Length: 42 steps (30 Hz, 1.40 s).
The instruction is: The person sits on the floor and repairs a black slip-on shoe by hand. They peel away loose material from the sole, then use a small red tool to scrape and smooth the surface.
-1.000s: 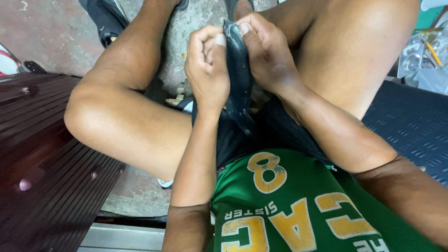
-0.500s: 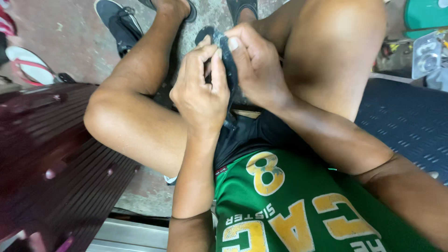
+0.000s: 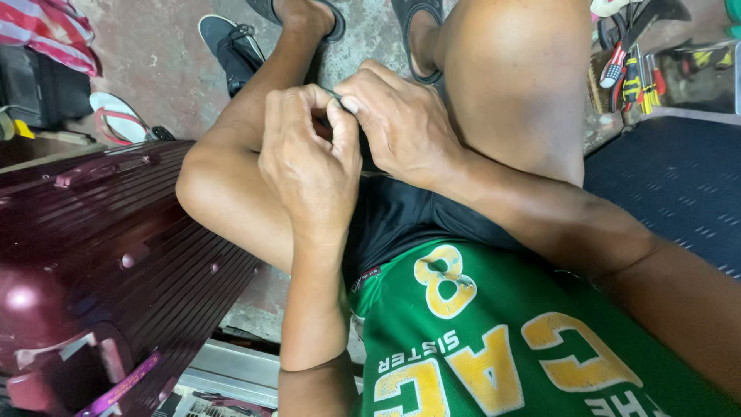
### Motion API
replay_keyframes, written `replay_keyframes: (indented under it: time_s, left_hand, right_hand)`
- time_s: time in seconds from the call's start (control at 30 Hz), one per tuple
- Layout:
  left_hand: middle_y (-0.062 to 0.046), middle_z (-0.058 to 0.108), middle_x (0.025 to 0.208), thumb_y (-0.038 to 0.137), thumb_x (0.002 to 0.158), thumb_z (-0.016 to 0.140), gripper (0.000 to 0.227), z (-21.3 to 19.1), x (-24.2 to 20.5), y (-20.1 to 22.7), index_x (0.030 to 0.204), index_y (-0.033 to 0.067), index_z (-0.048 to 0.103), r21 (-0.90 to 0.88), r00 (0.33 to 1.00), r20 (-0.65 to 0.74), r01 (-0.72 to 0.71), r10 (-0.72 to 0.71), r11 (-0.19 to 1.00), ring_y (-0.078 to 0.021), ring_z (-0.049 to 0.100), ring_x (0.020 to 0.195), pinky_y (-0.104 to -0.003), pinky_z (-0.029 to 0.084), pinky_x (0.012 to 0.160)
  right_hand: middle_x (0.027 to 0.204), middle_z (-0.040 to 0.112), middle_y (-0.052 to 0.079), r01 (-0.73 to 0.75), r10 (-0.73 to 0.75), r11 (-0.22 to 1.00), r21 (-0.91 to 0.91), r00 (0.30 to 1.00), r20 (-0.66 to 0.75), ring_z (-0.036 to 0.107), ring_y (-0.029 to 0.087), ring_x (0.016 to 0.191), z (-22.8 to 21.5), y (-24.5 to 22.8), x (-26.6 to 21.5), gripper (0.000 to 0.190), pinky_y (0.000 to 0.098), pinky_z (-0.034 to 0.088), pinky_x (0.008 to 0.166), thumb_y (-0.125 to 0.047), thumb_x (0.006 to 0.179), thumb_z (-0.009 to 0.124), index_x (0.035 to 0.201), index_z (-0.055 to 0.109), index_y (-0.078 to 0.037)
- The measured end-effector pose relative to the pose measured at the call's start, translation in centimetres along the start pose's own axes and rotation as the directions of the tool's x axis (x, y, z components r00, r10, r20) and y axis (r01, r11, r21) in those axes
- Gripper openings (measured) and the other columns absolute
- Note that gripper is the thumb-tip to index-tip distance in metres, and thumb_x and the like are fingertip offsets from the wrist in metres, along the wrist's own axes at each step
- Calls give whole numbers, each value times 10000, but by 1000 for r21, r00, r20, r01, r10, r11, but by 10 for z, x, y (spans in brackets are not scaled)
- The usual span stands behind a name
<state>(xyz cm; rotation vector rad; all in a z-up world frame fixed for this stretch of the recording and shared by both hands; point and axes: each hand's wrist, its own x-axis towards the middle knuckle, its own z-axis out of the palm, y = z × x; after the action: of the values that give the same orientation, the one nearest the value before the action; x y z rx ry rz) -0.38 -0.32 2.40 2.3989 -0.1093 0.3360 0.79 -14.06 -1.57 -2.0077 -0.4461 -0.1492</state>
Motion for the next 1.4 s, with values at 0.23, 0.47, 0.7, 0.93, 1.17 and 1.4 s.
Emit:
replay_keyframes:
  time_s: [0.23,0.47,0.7,0.93,1.17,1.4]
  left_hand:
    - [-67,523,838,-48,888,686,167,5,-11,-9,903,28,538,-224,996,42,88,-81,971,-146,540,611,-282,443,573]
    - [-39,515,851,-55,915,653,141,9,-22,-33,942,20,537,-364,995,54,98,-85,926,-92,516,633,-239,449,582]
    - [-19,592,926,-24,1010,667,71,7,-20,-41,1020,5,602,-477,973,152,227,-175,849,-62,594,749,-234,504,640]
    - [-52,679,876,7,978,782,95,0,-15,-32,975,-7,688,-326,963,117,268,-242,907,-86,606,700,-254,512,665]
    - [-73,662,821,-20,935,724,105,-10,-3,-40,911,-7,622,-290,955,224,255,-193,922,-116,632,665,-266,517,646]
    - [-137,555,899,-51,922,679,159,10,-13,-16,937,11,533,-102,994,-82,61,-70,993,-246,611,737,-340,523,672]
  right_hand:
    - [986,635,146,-37,30,986,164,998,49,681,336,906,-6,8,-9,84,408,533,792,-81,1118,538,1099,603,-32]
    - [883,621,135,-151,123,959,240,984,129,622,256,756,-1,12,-10,188,347,499,733,-163,1152,510,1081,597,-12]
    - [888,622,136,-228,206,962,151,968,147,621,254,743,4,11,-7,173,352,492,706,-139,1131,519,1085,613,-3]
    - [1038,639,155,-65,59,997,44,991,118,668,354,976,4,5,-4,70,411,530,846,-35,1104,549,1122,612,-12]
    - [1039,630,154,-65,54,996,57,981,186,666,353,966,3,3,-2,74,414,526,840,-15,1087,547,1129,608,-13]
    - [1063,618,159,-56,49,997,48,990,134,657,365,989,6,6,-5,93,420,526,851,-17,1086,542,1164,592,-11]
